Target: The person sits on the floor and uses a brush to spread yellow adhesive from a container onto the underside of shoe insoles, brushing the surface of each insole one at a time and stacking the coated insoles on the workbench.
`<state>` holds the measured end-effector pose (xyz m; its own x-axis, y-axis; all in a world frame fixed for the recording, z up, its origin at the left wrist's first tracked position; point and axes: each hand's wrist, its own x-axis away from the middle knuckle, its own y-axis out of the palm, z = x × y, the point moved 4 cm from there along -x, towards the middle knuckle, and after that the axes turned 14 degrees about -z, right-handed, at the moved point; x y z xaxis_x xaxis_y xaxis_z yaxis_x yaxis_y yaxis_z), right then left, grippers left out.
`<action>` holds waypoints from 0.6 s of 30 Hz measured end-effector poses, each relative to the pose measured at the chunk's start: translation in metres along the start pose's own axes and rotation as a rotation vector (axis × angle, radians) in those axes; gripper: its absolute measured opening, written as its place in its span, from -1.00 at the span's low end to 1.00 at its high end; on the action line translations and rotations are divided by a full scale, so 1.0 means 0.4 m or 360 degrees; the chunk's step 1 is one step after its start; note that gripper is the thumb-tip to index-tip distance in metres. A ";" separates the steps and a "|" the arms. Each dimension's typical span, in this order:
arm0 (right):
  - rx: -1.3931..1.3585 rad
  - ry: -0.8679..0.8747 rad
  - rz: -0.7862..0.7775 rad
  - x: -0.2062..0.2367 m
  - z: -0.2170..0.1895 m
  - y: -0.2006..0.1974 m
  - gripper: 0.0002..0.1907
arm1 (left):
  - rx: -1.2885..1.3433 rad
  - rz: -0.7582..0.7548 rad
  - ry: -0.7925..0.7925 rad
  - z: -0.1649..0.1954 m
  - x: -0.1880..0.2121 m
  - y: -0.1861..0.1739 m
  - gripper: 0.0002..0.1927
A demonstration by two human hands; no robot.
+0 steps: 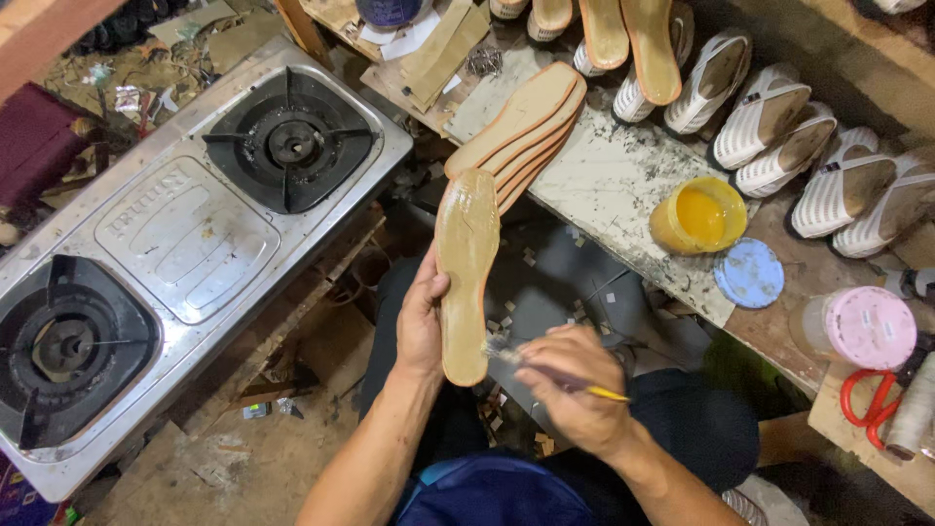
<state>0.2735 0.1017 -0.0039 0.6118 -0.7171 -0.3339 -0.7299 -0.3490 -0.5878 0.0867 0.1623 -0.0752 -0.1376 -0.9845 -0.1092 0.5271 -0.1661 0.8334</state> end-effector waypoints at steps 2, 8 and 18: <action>-0.0059 -0.0067 -0.0155 -0.003 -0.007 0.015 -0.76 | 0.0004 0.0007 -0.0023 0.003 0.006 0.003 -0.27; -0.0424 0.0150 0.0166 0.013 0.024 -0.024 -0.81 | -0.0116 -0.0049 -0.0033 0.003 0.033 0.016 -0.27; 0.0047 0.0479 0.0456 -0.028 0.119 -0.077 -0.82 | -0.0189 -0.0147 -0.0288 -0.007 0.051 -0.016 -0.29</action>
<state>0.3038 0.1493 -0.0171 0.2656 -0.9286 -0.2591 -0.8459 -0.0956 -0.5247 0.0829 0.1431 -0.0843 -0.3325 -0.9402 -0.0742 0.5987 -0.2712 0.7536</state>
